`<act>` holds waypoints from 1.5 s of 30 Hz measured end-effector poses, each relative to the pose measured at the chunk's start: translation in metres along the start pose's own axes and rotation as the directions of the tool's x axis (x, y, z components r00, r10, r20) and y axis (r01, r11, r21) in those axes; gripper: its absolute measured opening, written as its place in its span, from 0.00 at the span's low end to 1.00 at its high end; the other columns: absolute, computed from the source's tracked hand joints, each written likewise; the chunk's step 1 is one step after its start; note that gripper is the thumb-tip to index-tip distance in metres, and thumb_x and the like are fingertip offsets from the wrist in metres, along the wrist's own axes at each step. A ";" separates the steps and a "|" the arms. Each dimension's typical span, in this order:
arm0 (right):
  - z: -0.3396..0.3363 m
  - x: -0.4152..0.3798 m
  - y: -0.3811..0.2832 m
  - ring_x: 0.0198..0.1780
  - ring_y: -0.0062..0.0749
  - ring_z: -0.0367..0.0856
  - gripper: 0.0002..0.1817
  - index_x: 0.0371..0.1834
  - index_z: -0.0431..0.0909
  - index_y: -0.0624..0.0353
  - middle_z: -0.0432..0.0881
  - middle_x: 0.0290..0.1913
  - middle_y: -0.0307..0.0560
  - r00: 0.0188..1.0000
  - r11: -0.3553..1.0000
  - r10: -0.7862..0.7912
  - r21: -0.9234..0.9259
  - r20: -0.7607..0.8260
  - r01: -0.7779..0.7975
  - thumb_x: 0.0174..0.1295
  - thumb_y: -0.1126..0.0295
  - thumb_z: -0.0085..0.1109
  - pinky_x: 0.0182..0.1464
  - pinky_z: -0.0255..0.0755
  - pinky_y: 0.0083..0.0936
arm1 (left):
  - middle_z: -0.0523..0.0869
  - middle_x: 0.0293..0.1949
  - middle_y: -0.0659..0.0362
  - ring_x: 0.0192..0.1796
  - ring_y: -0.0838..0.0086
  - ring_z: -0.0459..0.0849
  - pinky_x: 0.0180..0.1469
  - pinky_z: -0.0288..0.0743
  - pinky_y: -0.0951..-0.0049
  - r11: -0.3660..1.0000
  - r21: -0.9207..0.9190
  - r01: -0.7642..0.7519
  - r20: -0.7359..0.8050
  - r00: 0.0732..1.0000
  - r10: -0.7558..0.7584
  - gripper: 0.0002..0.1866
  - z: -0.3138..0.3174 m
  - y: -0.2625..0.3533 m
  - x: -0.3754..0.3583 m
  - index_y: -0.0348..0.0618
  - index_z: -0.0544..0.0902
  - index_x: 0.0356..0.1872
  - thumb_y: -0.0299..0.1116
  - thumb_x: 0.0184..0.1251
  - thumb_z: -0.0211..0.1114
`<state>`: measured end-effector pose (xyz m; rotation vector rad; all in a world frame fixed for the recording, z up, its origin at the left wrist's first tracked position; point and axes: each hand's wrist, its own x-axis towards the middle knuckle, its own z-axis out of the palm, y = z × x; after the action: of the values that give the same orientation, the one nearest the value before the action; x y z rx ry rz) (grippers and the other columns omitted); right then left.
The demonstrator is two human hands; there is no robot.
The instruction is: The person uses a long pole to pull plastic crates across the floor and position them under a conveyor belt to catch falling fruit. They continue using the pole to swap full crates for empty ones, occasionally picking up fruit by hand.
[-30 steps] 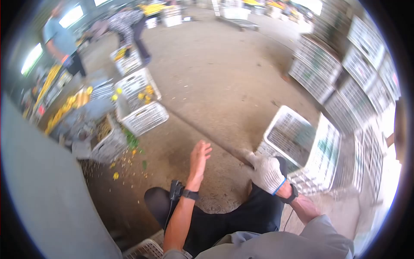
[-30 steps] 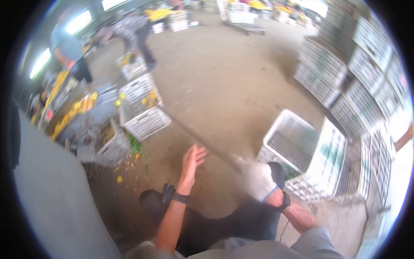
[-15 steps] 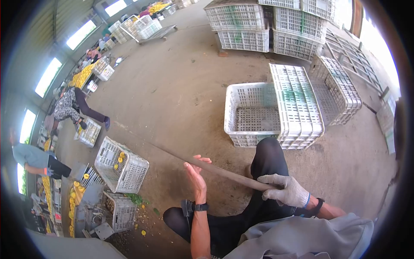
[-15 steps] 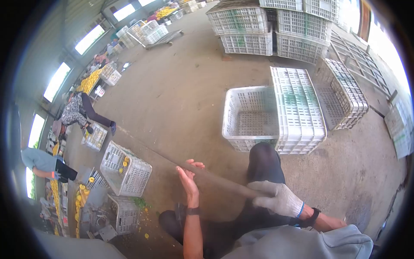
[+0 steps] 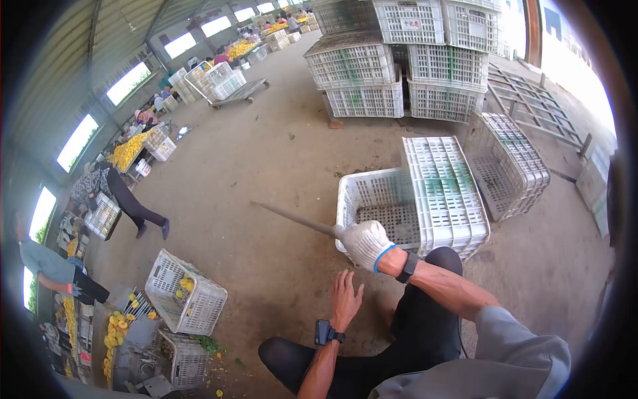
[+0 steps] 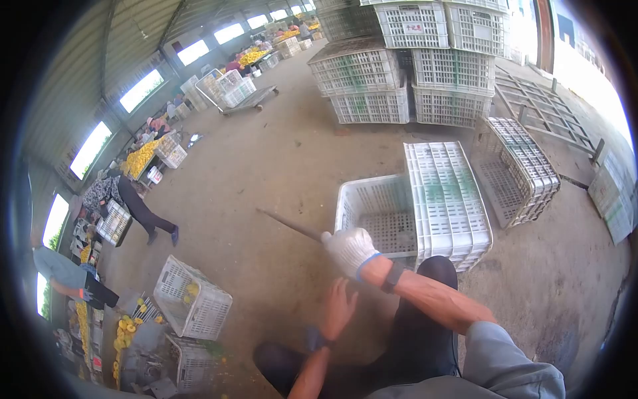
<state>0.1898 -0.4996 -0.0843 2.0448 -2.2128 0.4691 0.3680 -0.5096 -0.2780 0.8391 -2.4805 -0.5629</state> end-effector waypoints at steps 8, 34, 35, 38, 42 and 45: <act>0.037 0.035 -0.020 0.38 0.44 0.93 0.18 0.47 0.79 0.59 0.88 0.36 0.49 0.996 0.997 -0.008 -0.078 0.086 0.015 0.54 0.72 0.72 0.35 0.84 0.37 | 0.70 0.77 0.41 0.81 0.44 0.63 0.81 0.58 0.43 0.994 -0.013 0.107 0.312 0.945 -0.098 0.37 0.041 0.000 0.016 0.33 0.70 0.75 0.41 0.69 0.72; 0.033 0.068 -0.035 0.35 0.47 0.92 0.09 0.42 0.83 0.55 0.89 0.31 0.52 0.992 0.991 0.072 0.109 0.099 -0.083 0.58 0.72 0.68 0.35 0.83 0.43 | 0.82 0.42 0.58 0.50 0.61 0.82 0.49 0.75 0.55 0.981 0.162 -0.104 -0.437 0.884 0.166 0.16 0.134 -0.083 0.047 0.47 0.83 0.43 0.46 0.67 0.73; 0.036 0.069 -0.035 0.35 0.47 0.92 0.08 0.41 0.83 0.55 0.89 0.31 0.52 0.996 0.989 0.078 0.126 0.044 -0.083 0.59 0.72 0.67 0.35 0.83 0.44 | 0.82 0.42 0.57 0.50 0.61 0.82 0.49 0.75 0.55 0.962 0.242 -0.126 -0.382 0.899 0.214 0.15 0.107 -0.094 0.032 0.47 0.83 0.43 0.45 0.67 0.73; 0.038 0.067 -0.031 0.34 0.50 0.92 0.03 0.37 0.85 0.54 0.89 0.29 0.53 0.994 0.980 0.089 0.183 -0.067 -0.076 0.61 0.72 0.64 0.33 0.82 0.45 | 0.83 0.41 0.57 0.49 0.59 0.82 0.49 0.77 0.55 0.920 0.371 -0.129 0.061 0.992 0.114 0.14 0.008 -0.124 -0.011 0.47 0.83 0.41 0.44 0.67 0.73; 0.029 0.070 -0.025 0.34 0.53 0.91 0.04 0.38 0.84 0.55 0.89 0.30 0.55 0.995 0.979 0.089 0.187 -0.046 -0.079 0.62 0.73 0.62 0.35 0.82 0.47 | 0.84 0.39 0.57 0.48 0.60 0.84 0.50 0.76 0.56 0.877 0.478 -0.048 0.154 0.988 -0.030 0.13 -0.069 -0.184 -0.084 0.47 0.84 0.41 0.44 0.67 0.73; 0.040 0.072 -0.023 0.35 0.52 0.91 0.09 0.44 0.84 0.52 0.89 0.31 0.53 0.994 0.981 0.081 0.181 -0.079 -0.065 0.62 0.73 0.61 0.36 0.82 0.48 | 0.87 0.42 0.57 0.48 0.58 0.84 0.59 0.74 0.51 0.807 0.590 0.029 0.257 0.941 -0.222 0.09 -0.135 -0.213 -0.141 0.47 0.84 0.41 0.38 0.67 0.72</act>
<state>0.2113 -0.5813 -0.0984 1.9863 -2.2756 0.7745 0.6377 -0.6054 -0.3176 1.2312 -2.9642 0.0585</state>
